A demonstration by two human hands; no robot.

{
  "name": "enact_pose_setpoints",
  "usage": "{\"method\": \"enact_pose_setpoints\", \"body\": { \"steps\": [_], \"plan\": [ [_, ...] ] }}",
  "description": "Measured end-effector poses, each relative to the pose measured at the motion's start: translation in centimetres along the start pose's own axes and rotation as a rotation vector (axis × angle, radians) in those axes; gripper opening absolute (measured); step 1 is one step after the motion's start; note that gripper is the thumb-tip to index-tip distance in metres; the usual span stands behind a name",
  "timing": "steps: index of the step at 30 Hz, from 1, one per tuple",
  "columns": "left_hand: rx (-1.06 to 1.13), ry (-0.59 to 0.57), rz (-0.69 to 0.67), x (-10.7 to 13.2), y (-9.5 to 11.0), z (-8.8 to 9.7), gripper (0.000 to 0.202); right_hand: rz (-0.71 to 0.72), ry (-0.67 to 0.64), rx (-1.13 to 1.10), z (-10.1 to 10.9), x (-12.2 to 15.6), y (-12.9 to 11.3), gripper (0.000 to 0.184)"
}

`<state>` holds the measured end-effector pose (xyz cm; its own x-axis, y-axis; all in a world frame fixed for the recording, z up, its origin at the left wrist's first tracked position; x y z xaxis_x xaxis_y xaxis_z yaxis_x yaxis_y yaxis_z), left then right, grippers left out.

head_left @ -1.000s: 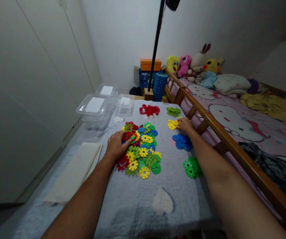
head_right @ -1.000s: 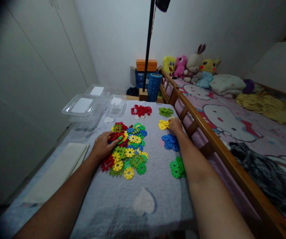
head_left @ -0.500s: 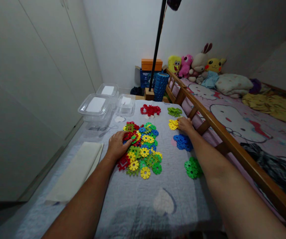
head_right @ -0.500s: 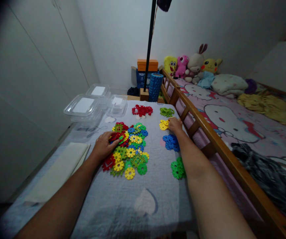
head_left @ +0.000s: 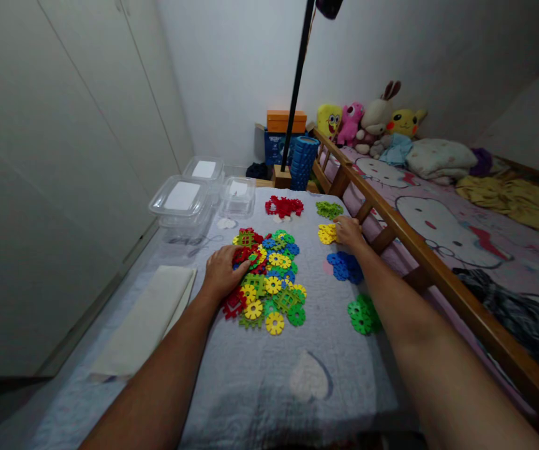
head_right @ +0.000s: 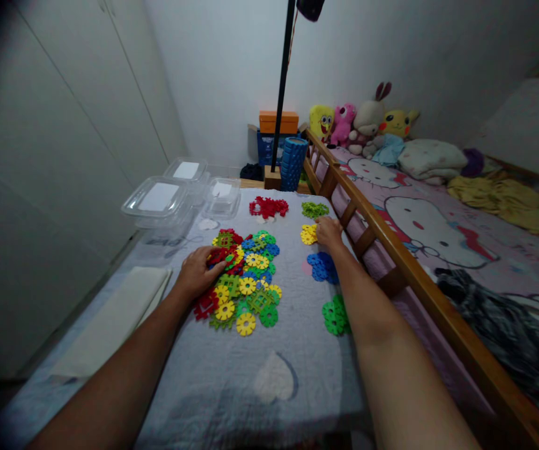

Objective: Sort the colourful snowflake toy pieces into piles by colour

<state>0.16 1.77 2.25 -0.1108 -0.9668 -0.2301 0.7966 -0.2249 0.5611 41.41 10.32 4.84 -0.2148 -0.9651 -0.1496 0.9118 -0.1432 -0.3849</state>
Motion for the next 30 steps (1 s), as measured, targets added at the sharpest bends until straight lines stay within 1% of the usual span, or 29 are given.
{"method": "enact_pose_setpoints", "body": {
  "steps": [3, 4, 5, 9, 11, 12, 14, 17, 20, 23, 26, 30],
  "plan": [
    [0.002, 0.000, -0.001, 0.0, 0.0, 0.0, 0.041, 0.121, 0.020, 0.064, 0.3, 0.9, -3.0, 0.034],
    [0.003, -0.001, -0.001, 0.0, 0.1, 0.0, 0.041, 0.176, -0.006, 0.056, 0.1, 1.4, -4.3, 0.031],
    [0.004, -0.001, -0.001, 0.0, 0.1, 0.0, 0.041, 0.229, -0.057, 0.029, -0.3, 2.1, -5.6, 0.029],
    [0.007, 0.000, -0.001, 0.1, 0.1, 0.1, 0.040, 0.398, -0.340, -0.110, -2.4, 5.5, -10.5, 0.020],
    [0.007, 0.001, 0.000, 0.1, 0.1, 0.2, 0.041, 0.465, -0.396, -0.139, -3.0, 7.1, -12.4, 0.013],
    [0.007, 0.002, 0.000, 0.1, 0.2, 0.2, 0.041, 0.493, -0.401, -0.148, -3.2, 7.7, -13.2, 0.010],
    [0.008, 0.004, -0.001, 0.1, 0.2, 0.2, 0.040, 0.535, -0.392, -0.166, -3.5, 8.8, -14.5, 0.012],
    [0.012, 0.006, -0.001, 0.1, 0.2, 0.2, 0.039, 0.561, -0.381, -0.183, -4.3, 10.1, -15.5, 0.020],
    [0.016, 0.004, -0.001, 0.1, 0.2, 0.2, 0.040, 0.562, -0.350, -0.194, -5.2, 10.8, -15.9, 0.021],
    [0.013, 0.005, -0.004, 0.1, 0.3, 0.3, 0.042, 0.534, -0.319, -0.225, -5.9, 11.0, -16.0, 0.017],
    [0.012, 0.004, -0.008, 0.1, 0.4, 0.3, 0.042, 0.483, -0.356, -0.279, -6.3, 10.9, -16.0, 0.004],
    [0.020, 0.008, -0.009, 0.0, 0.2, 0.2, 0.040, 0.419, -0.375, -0.374, -6.2, 10.8, -15.7, 0.005]
  ]
}}
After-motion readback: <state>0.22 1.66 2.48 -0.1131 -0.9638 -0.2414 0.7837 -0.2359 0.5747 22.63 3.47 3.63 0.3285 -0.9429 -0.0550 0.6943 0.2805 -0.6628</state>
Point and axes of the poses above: each hand's wrist, its own x-axis away from the middle knuckle, its own z-axis out of the back of the hand, y = z × x, the point moved 6 cm from there along -x, towards the middle knuckle, and after that the axes turned 2 degrees about z, right-handed, at the moved point
